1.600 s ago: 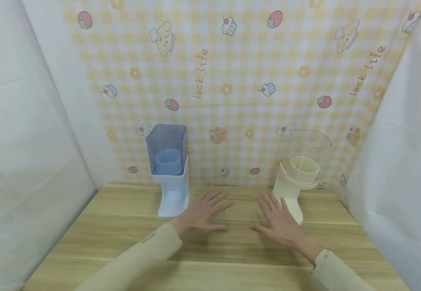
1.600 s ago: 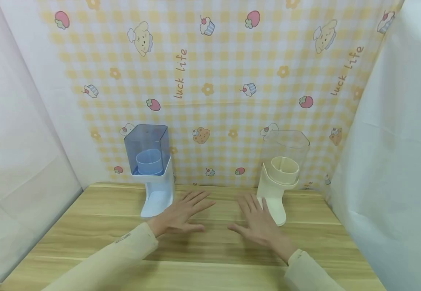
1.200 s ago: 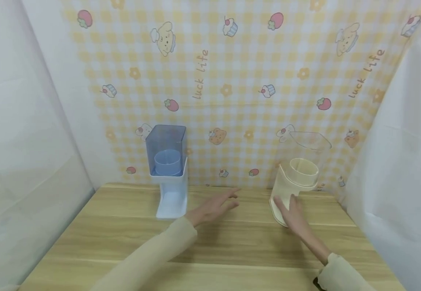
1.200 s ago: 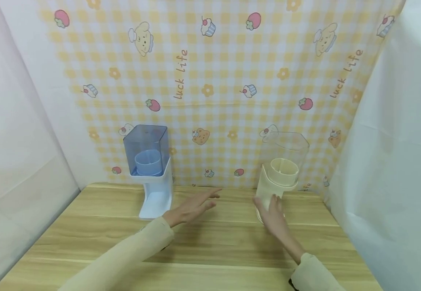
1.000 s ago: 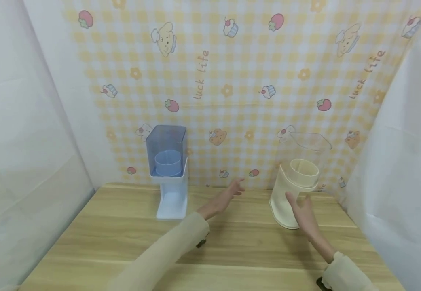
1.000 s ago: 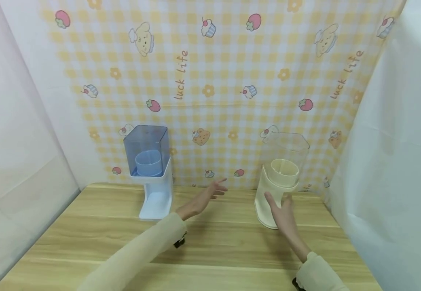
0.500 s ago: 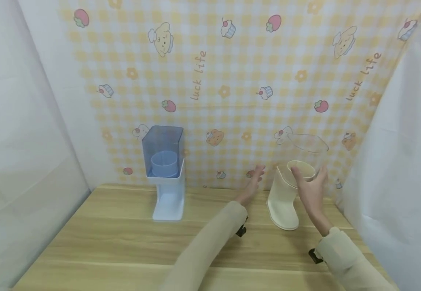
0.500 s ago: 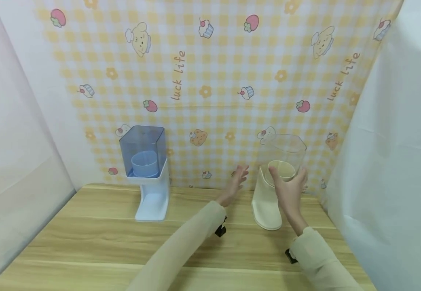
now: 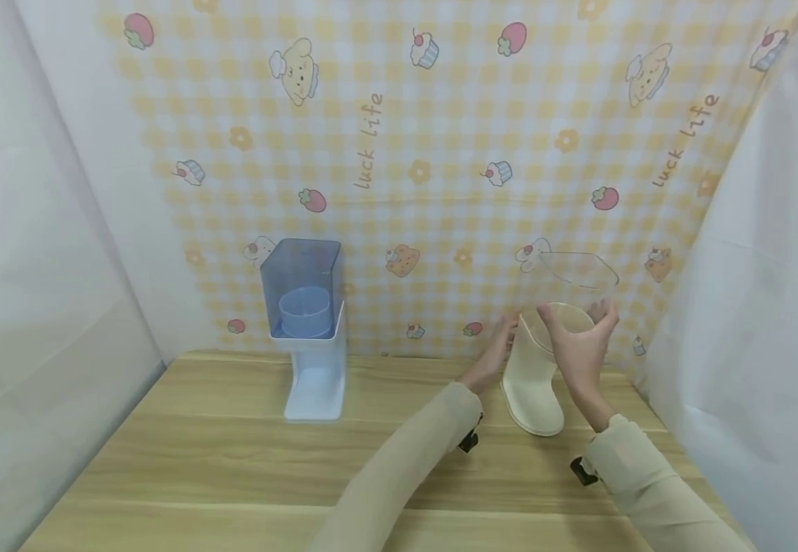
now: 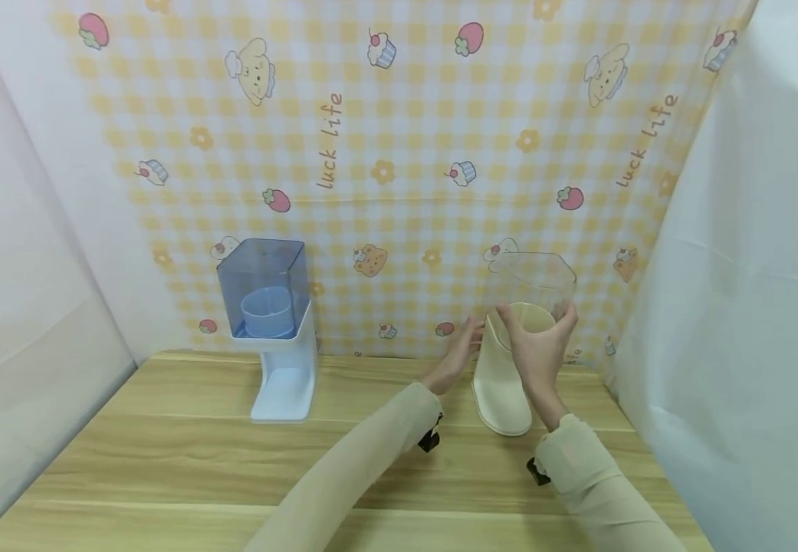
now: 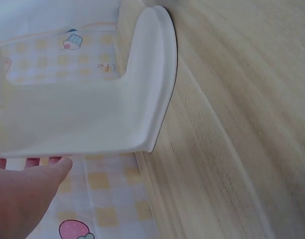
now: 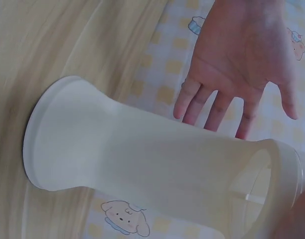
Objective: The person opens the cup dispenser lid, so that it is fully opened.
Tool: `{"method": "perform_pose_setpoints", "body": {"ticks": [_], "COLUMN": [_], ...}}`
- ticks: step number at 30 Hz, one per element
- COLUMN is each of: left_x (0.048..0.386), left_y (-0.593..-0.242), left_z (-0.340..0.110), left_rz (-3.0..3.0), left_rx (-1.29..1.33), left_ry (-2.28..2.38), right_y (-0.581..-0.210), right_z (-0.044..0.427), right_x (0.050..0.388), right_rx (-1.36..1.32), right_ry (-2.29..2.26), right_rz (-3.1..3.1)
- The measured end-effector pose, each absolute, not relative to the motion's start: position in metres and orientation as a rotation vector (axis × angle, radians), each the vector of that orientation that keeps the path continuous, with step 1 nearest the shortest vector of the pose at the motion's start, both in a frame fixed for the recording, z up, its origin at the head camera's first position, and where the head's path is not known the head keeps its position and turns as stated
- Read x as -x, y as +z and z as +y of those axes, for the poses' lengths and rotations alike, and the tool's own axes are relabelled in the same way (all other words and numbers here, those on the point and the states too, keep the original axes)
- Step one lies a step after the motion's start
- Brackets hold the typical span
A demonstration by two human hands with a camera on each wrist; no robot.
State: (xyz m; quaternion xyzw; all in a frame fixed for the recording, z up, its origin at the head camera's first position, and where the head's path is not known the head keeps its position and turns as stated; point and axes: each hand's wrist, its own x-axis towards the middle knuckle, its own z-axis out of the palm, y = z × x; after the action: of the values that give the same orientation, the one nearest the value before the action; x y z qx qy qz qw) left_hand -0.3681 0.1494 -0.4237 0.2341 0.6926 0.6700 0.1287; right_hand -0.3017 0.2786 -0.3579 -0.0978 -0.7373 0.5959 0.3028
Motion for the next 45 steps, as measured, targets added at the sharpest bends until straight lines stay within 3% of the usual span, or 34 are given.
{"method": "perform_pose_setpoints", "body": {"ticks": [11,29,45], "left_x": [0.355,0.307,0.249], "left_y": [-0.425,-0.418,-0.428], "left_z": [0.151,0.111,0.065], "left_rz": [2.091,2.101,2.069], "left_rx": [-0.591,-0.813,-0.827], "left_ry": [1.939,1.875,1.949], "right_y": [-0.358,-0.352,-0.359], "right_z": [0.289,0.289,0.283], "right_x": [0.293,0.26,0.235], "right_rx": [0.193,-0.007,-0.469], "right_ry": [1.591,1.639,1.674], "right_rz": [-1.979,-2.108,-2.184]}}
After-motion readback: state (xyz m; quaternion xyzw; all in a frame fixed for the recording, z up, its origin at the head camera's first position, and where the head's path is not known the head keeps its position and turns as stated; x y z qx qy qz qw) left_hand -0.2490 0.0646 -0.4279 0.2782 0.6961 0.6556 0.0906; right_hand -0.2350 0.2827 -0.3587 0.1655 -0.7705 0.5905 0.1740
